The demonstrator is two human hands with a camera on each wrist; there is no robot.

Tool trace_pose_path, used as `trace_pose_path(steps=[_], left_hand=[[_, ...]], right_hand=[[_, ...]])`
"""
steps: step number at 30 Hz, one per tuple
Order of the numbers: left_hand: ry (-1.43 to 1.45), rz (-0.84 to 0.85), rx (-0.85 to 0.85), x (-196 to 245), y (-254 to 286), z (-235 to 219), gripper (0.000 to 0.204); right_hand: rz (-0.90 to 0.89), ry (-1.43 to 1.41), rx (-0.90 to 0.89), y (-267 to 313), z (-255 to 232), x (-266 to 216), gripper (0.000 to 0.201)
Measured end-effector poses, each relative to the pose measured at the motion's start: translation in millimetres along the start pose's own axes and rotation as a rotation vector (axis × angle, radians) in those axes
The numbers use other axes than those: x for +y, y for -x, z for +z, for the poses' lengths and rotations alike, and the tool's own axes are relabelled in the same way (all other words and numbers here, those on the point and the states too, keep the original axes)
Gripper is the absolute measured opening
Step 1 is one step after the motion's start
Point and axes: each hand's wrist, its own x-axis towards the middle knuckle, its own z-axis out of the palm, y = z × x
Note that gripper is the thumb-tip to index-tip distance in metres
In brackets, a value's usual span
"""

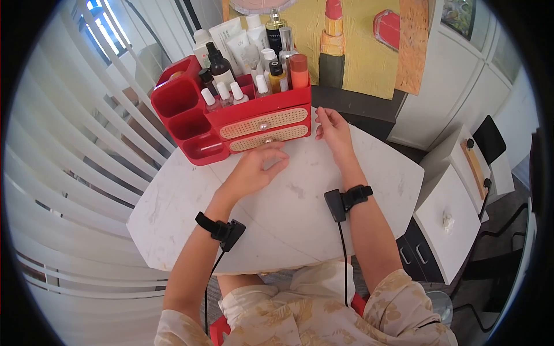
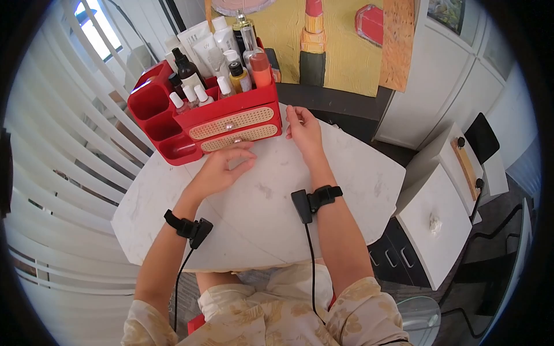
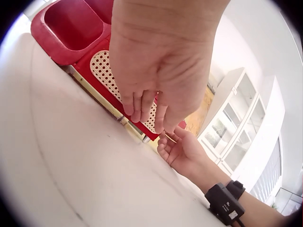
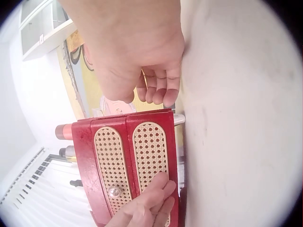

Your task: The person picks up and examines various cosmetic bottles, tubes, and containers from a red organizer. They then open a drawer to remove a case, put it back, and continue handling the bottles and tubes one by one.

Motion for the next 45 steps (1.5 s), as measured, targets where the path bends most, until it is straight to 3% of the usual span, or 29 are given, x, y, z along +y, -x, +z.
trace_pose_path(steps=[5,8,11,22,30,33,36,39,45], left_hand=[[0.064,-0.028,0.033,-9.4,1.7,-3.1,0.018],[0.359,-0.148,0.194,-2.7,4.8,-8.1,0.02],[0.529,-0.149,0.343,-5.0,8.2,-21.0,0.022],[0.801,-0.163,0.629,-41.2,23.9,-31.4,0.028],[0.965,-0.167,0.661,-52.1,24.8,-38.9,0.037],[0.97,-0.174,0.654,-51.3,25.3,-38.8,0.037],[0.96,-0.173,0.637,-50.3,24.3,-40.1,0.037],[0.956,-0.185,0.625,-49.2,24.3,-39.8,0.036],[0.992,-0.144,0.624,-53.5,22.1,-38.3,0.036]], right_hand=[[0.002,0.012,-0.007,1.5,-0.3,-2.3,0.036],[-0.016,0.005,-0.009,-0.9,-0.2,1.3,0.036],[-0.01,0.005,-0.003,-0.8,-0.1,0.0,0.034],[-0.046,0.021,-0.007,3.9,-3.5,-7.2,0.02],[-0.106,0.042,-0.014,3.4,-8.6,-4.2,0.026],[-0.174,0.105,0.07,7.8,-2.4,-13.5,0.031],[-0.326,0.209,0.157,7.1,11.3,-30.3,0.037],[-0.488,0.246,0.132,7.0,29.1,-56.9,0.042],[-0.648,0.448,0.059,-9.0,60.3,-98.9,0.043]])
